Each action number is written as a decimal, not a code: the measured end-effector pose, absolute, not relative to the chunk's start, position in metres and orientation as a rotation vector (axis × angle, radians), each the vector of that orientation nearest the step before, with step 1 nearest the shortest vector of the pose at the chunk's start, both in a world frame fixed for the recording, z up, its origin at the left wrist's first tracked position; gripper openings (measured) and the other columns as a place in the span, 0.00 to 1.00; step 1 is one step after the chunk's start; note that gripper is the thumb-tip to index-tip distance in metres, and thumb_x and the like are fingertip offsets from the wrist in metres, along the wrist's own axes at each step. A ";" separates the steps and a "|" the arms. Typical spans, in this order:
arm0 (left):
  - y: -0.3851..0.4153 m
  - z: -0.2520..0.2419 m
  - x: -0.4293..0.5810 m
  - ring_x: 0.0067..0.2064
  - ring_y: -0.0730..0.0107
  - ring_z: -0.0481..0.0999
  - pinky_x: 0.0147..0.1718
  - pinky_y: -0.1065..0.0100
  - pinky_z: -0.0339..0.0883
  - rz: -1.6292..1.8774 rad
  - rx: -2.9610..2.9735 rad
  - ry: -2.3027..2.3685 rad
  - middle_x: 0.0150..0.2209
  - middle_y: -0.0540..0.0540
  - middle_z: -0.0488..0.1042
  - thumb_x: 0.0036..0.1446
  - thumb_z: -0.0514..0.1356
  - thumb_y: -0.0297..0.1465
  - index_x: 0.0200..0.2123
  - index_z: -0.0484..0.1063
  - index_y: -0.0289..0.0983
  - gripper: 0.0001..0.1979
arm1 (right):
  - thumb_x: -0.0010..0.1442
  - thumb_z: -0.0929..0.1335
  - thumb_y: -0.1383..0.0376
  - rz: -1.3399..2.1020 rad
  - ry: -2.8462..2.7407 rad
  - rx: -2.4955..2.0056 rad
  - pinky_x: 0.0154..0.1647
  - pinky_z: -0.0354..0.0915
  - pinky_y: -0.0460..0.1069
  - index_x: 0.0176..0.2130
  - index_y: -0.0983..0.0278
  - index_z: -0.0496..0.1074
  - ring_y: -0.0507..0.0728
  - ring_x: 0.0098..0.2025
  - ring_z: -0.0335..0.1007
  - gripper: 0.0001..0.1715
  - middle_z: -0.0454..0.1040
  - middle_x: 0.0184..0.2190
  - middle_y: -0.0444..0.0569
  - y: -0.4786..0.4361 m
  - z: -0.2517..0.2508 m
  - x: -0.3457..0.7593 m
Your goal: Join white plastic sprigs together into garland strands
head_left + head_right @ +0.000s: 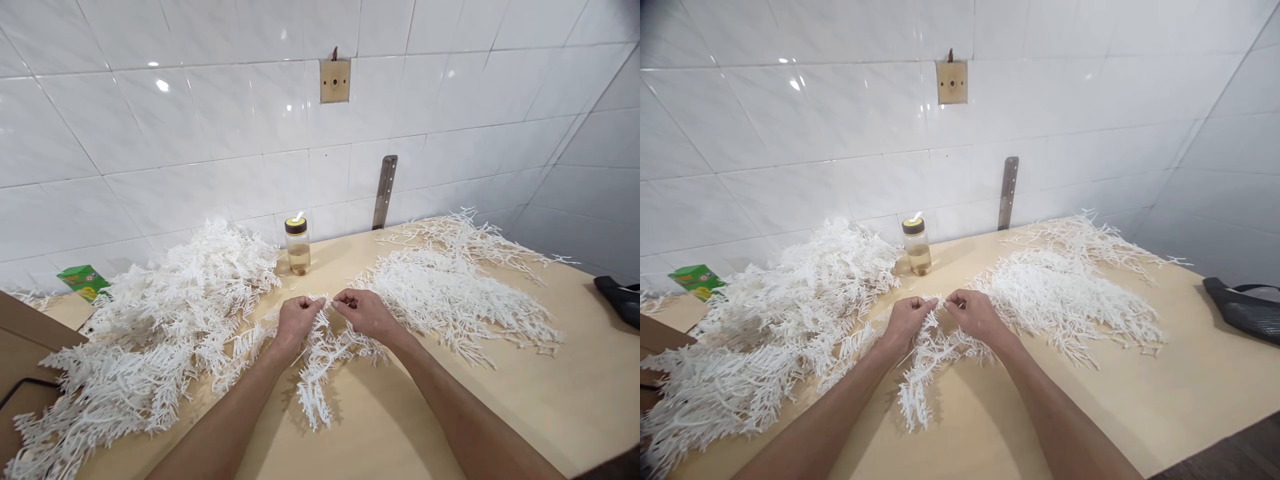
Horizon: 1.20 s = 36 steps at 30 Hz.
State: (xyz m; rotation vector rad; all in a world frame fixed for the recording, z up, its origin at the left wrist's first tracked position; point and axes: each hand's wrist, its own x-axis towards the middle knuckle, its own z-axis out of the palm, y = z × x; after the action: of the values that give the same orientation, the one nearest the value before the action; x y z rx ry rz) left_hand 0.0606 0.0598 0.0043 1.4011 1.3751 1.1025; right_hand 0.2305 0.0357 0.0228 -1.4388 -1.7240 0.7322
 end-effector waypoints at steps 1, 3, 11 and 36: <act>0.060 0.004 0.061 0.21 0.79 0.55 0.22 0.73 0.51 1.101 1.403 1.364 0.17 0.55 0.59 0.45 0.66 0.43 0.18 0.65 0.35 0.19 | 0.57 0.65 0.57 0.733 -1.718 -1.446 0.23 0.62 0.46 0.33 0.64 0.76 0.51 0.23 0.67 0.15 0.76 0.26 0.47 0.035 0.024 0.230; 0.059 0.005 0.062 0.21 0.79 0.54 0.22 0.73 0.51 1.101 1.397 1.346 0.17 0.55 0.60 0.45 0.65 0.43 0.18 0.66 0.35 0.18 | 0.57 0.64 0.57 0.731 -1.697 -1.461 0.23 0.63 0.46 0.32 0.64 0.76 0.52 0.23 0.67 0.15 0.75 0.26 0.47 0.034 0.026 0.230; 0.054 0.010 0.065 0.20 0.80 0.54 0.20 0.73 0.49 1.097 1.278 1.294 0.16 0.55 0.59 0.44 0.66 0.44 0.19 0.66 0.35 0.19 | 0.56 0.65 0.59 0.695 -1.700 -1.475 0.25 0.62 0.47 0.29 0.63 0.75 0.53 0.24 0.68 0.13 0.73 0.21 0.45 0.037 0.023 0.229; 0.058 -0.003 0.064 0.21 0.77 0.59 0.21 0.73 0.49 0.986 1.347 1.266 0.18 0.55 0.60 0.42 0.66 0.43 0.21 0.66 0.36 0.18 | 0.63 0.60 0.67 0.315 -1.882 -1.626 0.32 0.55 0.48 0.33 0.63 0.68 0.54 0.32 0.66 0.10 0.73 0.31 0.48 0.039 0.006 0.223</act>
State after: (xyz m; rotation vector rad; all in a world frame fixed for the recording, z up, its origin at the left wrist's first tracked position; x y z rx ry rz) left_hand 0.0639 0.0581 -0.0031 1.3472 1.2660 0.9860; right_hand 0.2230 0.0394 0.0062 -1.6259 -1.8818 0.3154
